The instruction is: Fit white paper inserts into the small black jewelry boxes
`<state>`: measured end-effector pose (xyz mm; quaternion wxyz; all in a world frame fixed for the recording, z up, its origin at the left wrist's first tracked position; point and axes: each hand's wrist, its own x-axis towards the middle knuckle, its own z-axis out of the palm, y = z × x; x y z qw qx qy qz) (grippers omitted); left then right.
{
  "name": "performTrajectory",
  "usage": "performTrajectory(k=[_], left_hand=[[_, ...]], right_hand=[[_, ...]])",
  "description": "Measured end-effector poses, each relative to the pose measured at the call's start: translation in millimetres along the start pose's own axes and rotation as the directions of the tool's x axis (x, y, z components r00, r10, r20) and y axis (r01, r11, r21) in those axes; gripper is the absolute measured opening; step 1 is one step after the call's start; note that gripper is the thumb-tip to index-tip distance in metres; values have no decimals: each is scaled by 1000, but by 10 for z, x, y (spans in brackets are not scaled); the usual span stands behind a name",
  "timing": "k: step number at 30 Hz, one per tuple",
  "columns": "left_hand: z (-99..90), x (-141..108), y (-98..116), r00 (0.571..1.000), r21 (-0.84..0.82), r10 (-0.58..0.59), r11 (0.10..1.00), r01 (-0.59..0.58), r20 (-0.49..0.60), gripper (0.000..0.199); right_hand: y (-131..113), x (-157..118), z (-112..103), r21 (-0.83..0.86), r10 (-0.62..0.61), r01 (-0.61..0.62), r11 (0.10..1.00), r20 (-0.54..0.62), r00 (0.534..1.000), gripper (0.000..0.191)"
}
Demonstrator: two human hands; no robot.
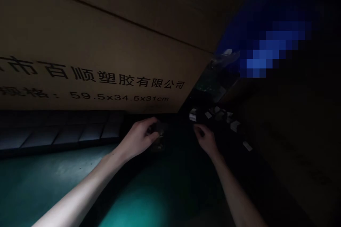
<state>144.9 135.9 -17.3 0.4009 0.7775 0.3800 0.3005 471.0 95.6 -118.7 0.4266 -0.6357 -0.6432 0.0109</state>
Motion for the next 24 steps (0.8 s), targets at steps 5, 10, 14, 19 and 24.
performTrajectory(k=[5,10,14,19,24], left_hand=[[83,55,1,982,-313,-151,933,179,110,28],[63,50,-157,943,-449,-314,831,330,112,50],[32,5,-167,935,-443,-316,824,354,158,50],[12,-191,-174,912,-474,-336,779,410,237,43],[16,-268,-289,900,-576,-369,693,433,233,37]], right_hand=[[473,383,-125,-128,122,-151,980,-207,971,28],[712,717,-139,-216,175,-224,950,-225,959,28],[757,834,-56,-240,248,-279,930,-154,957,17],[634,813,-47,-208,295,-333,920,-195,935,19],[2,862,-248,-67,254,-289,955,-321,912,37]])
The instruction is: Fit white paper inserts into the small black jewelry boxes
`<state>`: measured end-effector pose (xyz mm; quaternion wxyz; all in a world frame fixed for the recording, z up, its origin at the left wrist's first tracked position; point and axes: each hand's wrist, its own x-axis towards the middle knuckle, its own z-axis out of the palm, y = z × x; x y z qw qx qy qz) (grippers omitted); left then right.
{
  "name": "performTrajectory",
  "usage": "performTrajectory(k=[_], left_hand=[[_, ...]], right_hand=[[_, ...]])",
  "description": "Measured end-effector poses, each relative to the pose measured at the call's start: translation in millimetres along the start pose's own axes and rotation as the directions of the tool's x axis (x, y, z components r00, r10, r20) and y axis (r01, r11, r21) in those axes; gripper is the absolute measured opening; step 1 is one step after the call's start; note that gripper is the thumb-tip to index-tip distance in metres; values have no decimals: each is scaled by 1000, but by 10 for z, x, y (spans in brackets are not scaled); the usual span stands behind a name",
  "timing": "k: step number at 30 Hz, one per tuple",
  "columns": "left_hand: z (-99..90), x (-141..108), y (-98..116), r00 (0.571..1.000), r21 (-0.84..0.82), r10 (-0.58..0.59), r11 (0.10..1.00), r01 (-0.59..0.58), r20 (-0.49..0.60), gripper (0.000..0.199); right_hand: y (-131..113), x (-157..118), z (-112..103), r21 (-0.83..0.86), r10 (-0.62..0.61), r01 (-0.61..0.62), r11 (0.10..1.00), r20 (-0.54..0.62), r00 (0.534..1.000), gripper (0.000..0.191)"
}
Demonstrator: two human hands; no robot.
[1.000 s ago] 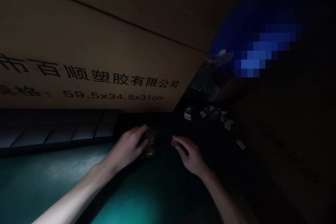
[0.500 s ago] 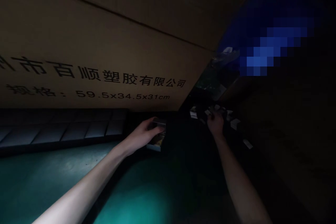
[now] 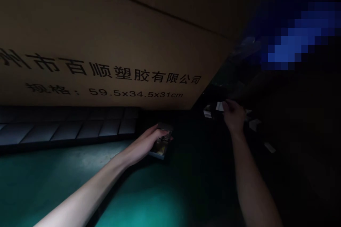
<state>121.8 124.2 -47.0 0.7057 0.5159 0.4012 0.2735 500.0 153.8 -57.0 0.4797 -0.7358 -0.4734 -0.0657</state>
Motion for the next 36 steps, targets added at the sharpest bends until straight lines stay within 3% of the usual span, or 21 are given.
performTrajectory(k=[2,4,7,9,13,16,18,22,27,32,36], left_hand=[[3,16,-11,1000,-116,-25,993,26,10,33],[25,21,-1,999,-215,-52,975,54,12,29],[57,2,23,998,-298,-56,954,44,-33,27],[62,-18,33,998,-315,-31,949,13,-54,32],[42,-15,35,997,-304,19,952,-40,-71,37],[32,20,41,995,-360,19,931,-54,-101,27],[31,41,48,993,-394,23,917,-66,-112,22],[23,60,43,994,-378,48,922,-84,-103,29],[13,45,34,988,-262,123,954,-142,-91,36],[-6,14,47,985,-251,172,954,-165,5,65],[-28,10,26,978,-56,205,978,-202,46,81]], right_hand=[[-438,-115,-101,310,-47,34,950,32,998,35],[-895,-327,-132,524,-164,69,849,138,977,29],[-1387,-765,-31,695,-340,77,715,249,907,27],[-1508,-1050,71,713,-352,85,696,236,906,25],[-1442,-1401,180,686,-316,73,724,236,919,27],[-1403,-1494,197,698,-354,50,714,298,887,11],[-1427,-1530,215,693,-426,110,712,302,853,8],[-1487,-1589,267,626,-549,328,707,194,813,15],[-1477,-1591,287,560,-641,489,669,102,760,30],[-1445,-1585,286,543,-671,543,641,52,739,50],[-1432,-1616,304,529,-696,564,634,72,715,57]])
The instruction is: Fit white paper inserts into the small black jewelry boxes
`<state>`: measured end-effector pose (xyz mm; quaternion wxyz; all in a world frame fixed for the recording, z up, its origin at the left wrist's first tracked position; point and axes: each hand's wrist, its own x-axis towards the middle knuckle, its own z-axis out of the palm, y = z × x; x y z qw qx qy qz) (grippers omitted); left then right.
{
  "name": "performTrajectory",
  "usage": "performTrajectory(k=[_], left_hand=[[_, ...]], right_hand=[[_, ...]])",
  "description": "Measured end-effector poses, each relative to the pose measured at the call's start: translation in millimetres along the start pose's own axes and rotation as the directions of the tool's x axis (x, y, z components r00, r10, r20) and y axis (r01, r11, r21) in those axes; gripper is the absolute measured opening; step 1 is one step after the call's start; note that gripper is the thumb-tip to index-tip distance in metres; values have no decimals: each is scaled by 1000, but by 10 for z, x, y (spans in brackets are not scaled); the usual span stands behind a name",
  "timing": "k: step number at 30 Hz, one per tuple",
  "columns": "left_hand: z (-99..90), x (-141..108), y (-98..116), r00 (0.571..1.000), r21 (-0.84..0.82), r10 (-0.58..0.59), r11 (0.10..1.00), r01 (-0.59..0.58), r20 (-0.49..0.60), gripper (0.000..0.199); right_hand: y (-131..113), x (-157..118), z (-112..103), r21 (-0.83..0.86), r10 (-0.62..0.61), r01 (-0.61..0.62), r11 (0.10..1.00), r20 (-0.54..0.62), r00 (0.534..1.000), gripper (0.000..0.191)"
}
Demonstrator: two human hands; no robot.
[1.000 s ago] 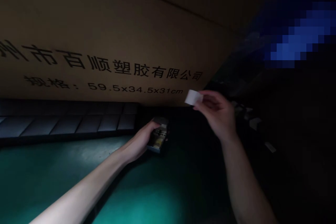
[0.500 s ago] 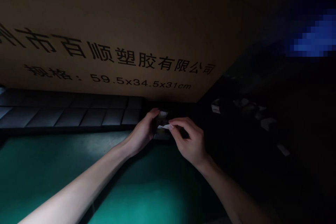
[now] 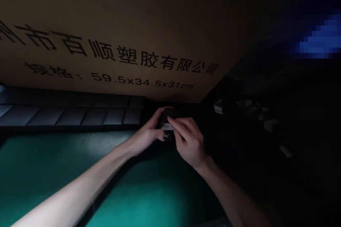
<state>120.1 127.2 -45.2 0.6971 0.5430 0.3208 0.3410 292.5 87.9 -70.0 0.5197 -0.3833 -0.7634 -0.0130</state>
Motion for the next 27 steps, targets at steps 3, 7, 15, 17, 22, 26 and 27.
performTrajectory(k=[3,7,15,17,22,26,27], left_hand=[[5,-3,6,1000,92,8,996,-8,7,81],[29,-8,22,999,178,49,983,-49,4,73],[32,11,-29,996,237,92,968,-87,-10,68],[31,16,-32,997,228,73,971,-65,-26,69],[35,6,-19,998,225,59,973,-54,-15,70],[53,-6,1,998,215,57,975,-53,-11,69],[57,-6,3,998,212,60,976,-56,-10,69]], right_hand=[[-12,2,11,-33,-17,16,999,-17,1000,52],[-41,13,13,-97,-13,10,995,-38,999,38],[-113,10,37,-34,39,-42,999,-67,997,25],[-116,13,39,0,88,-88,996,-88,992,23],[-97,2,64,9,80,-80,997,-65,995,24],[-72,-8,70,-77,3,-8,997,-62,998,25],[-63,-7,65,-104,-13,7,995,-60,998,25]])
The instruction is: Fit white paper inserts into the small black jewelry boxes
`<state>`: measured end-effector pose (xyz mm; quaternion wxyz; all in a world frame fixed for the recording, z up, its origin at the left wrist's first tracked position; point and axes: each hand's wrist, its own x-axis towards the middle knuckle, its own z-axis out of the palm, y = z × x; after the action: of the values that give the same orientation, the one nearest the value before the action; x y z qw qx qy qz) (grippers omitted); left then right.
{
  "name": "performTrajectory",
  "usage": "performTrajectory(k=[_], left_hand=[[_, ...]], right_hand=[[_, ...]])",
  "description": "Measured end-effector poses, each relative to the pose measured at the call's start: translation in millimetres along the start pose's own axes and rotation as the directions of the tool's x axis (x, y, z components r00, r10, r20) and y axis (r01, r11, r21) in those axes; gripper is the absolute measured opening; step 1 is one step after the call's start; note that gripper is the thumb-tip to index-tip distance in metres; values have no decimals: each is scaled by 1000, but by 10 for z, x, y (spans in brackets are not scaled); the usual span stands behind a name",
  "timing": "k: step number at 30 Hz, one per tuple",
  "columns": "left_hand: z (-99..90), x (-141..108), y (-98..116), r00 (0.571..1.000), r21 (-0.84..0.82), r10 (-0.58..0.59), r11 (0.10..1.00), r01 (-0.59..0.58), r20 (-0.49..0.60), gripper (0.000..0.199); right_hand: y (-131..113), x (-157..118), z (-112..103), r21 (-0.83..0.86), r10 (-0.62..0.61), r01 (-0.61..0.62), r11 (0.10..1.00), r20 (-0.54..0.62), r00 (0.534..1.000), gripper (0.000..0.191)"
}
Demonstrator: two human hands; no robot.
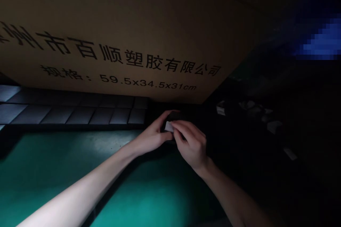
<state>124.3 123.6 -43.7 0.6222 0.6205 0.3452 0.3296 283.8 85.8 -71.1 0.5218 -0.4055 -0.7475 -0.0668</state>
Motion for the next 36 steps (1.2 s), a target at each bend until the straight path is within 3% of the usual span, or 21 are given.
performTrajectory(k=[10,17,23,29,36], left_hand=[[16,37,-51,998,-16,13,1000,-14,-62,51],[38,49,-85,982,-78,-87,994,74,-170,51],[20,67,-92,922,-166,-197,975,148,-334,50],[24,73,-19,907,-241,-235,958,155,-350,46],[18,68,-84,883,-199,-252,962,185,-397,54]], right_hand=[[71,44,-47,-272,-171,181,945,62,983,16],[1,78,-66,-421,-125,195,886,190,974,20],[24,75,-62,-282,-122,131,950,50,991,24],[159,13,-46,-202,-69,110,973,199,978,31],[127,19,-58,-272,-30,114,956,292,956,36]])
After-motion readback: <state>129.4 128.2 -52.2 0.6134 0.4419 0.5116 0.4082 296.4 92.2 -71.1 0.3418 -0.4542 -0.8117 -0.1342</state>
